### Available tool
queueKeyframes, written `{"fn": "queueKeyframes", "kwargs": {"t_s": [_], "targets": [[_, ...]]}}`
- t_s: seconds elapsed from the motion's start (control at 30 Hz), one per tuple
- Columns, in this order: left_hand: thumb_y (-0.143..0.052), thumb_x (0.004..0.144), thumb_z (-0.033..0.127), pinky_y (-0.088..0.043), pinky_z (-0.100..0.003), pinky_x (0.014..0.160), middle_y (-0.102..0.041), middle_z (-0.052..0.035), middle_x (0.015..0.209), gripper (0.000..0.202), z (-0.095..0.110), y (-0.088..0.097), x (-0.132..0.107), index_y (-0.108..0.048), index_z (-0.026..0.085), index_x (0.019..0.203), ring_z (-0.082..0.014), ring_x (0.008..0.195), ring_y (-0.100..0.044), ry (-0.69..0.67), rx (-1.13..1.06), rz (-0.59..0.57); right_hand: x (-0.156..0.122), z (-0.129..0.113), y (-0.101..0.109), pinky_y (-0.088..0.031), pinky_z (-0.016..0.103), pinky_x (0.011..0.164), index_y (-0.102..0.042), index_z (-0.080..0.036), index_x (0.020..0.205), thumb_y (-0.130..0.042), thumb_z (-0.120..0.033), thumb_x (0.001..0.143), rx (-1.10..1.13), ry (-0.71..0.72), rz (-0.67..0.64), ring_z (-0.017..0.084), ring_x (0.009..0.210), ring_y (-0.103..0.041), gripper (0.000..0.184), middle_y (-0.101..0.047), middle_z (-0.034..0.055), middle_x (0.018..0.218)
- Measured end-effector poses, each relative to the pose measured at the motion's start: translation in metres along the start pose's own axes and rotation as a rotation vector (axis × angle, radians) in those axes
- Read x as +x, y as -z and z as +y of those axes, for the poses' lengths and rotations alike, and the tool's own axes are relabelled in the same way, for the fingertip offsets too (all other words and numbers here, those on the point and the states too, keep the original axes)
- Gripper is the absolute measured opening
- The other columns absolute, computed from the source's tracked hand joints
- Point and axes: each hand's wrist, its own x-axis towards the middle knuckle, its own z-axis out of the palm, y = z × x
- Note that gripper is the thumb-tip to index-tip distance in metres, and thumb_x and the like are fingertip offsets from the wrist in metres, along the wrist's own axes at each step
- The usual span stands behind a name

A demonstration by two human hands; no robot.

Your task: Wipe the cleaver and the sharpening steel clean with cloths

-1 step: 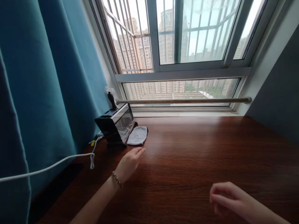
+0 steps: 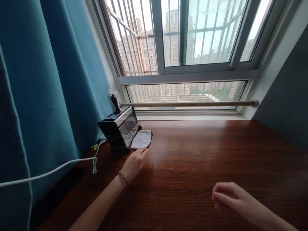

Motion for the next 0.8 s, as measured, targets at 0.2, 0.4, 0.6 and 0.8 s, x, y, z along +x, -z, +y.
{"fn": "queueKeyframes", "kwargs": {"t_s": [0.2, 0.4, 0.6, 0.8], "targets": [[-0.050, 0.088, 0.025, -0.049, -0.040, 0.082, -0.059, -0.0075, 0.099, 0.021, -0.034, -0.031, 0.044, -0.057, 0.010, 0.101, -0.0184, 0.093, -0.057, 0.197, 0.164, -0.046, 0.010, -0.019, -0.010, -0.043, 0.024, 0.064, -0.063, -0.009, 0.084, -0.057, -0.042, 0.089, 0.091, 0.067, -0.130, 0.016, 0.070, -0.057, 0.034, -0.065, 0.0087, 0.077], [-0.051, 0.087, 0.026, -0.048, -0.037, 0.079, -0.059, -0.0056, 0.092, 0.017, -0.004, -0.026, 0.046, -0.058, 0.010, 0.089, -0.0159, 0.086, -0.057, 0.104, 0.177, -0.038, -0.003, -0.023, 0.003, -0.042, 0.025, 0.067, -0.065, -0.010, 0.086, -0.054, -0.040, 0.090, -0.053, 0.102, -0.047, 0.017, 0.074, -0.056, 0.032, -0.064, 0.0069, 0.079], [-0.047, 0.086, 0.012, -0.047, -0.032, 0.073, -0.060, -0.0059, 0.083, 0.014, 0.110, -0.013, 0.032, -0.060, 0.014, 0.083, -0.0163, 0.079, -0.056, -0.313, 0.019, 0.019, 0.025, -0.041, 0.003, -0.044, 0.026, 0.068, -0.067, -0.012, 0.087, -0.051, -0.037, 0.091, -0.195, 0.238, 0.014, 0.019, 0.077, -0.057, 0.030, -0.064, 0.0061, 0.082], [-0.051, 0.085, 0.036, -0.045, -0.026, 0.062, -0.061, 0.0009, 0.075, 0.017, 0.174, 0.012, 0.000, -0.058, 0.021, 0.082, -0.0133, 0.069, -0.057, -0.686, -0.208, 0.180, 0.077, -0.012, -0.022, -0.032, 0.040, 0.105, -0.045, -0.004, 0.130, -0.036, -0.019, 0.089, -0.591, 0.444, 0.341, 0.025, 0.123, -0.040, 0.044, -0.044, 0.0171, 0.132]]}}
